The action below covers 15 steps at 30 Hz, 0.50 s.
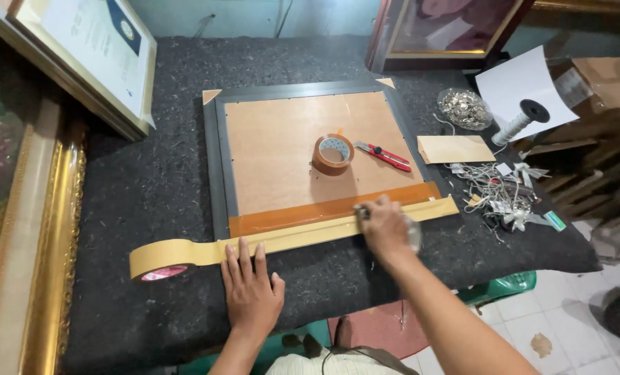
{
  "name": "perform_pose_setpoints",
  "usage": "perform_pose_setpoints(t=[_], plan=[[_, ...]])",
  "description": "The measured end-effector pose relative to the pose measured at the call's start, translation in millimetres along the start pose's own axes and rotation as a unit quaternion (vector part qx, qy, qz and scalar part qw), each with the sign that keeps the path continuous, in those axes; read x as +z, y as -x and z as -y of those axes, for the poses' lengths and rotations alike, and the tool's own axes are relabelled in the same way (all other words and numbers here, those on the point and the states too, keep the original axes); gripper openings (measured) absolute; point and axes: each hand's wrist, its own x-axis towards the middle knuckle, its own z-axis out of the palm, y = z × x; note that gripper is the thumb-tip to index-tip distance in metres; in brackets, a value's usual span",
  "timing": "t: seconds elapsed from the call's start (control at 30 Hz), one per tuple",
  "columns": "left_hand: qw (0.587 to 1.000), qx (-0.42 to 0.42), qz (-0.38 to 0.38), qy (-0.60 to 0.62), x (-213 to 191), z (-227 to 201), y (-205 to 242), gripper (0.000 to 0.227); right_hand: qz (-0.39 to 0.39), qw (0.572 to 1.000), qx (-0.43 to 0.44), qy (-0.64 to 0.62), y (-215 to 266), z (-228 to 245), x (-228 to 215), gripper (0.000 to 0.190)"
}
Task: Applying adhesive tape to the back of a picture frame to seal it, using a utility knife to cut the tape and a cloth to smooth it.
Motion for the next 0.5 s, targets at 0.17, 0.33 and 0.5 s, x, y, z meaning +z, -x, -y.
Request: perform_pose_setpoints(t=[0.17, 0.33, 0.5], plan=[[0.999, 0.032, 0.009, 0.018, 9, -23, -5, 0.062, -0.029, 0.986, -0.166, -0.018, 2, 46, 52, 0.019], [0.996, 0.086, 0.009, 0.009, 18, -40, -13, 0.067, -0.078, 0.975, -0.206, -0.029, 2, 31, 28, 0.016], [0.993, 0.112, 0.008, 0.035, 18, -46, -19, 0.063, 0.03, 0.992, 0.12, -0.011, -21, -61, -21, 0.024]])
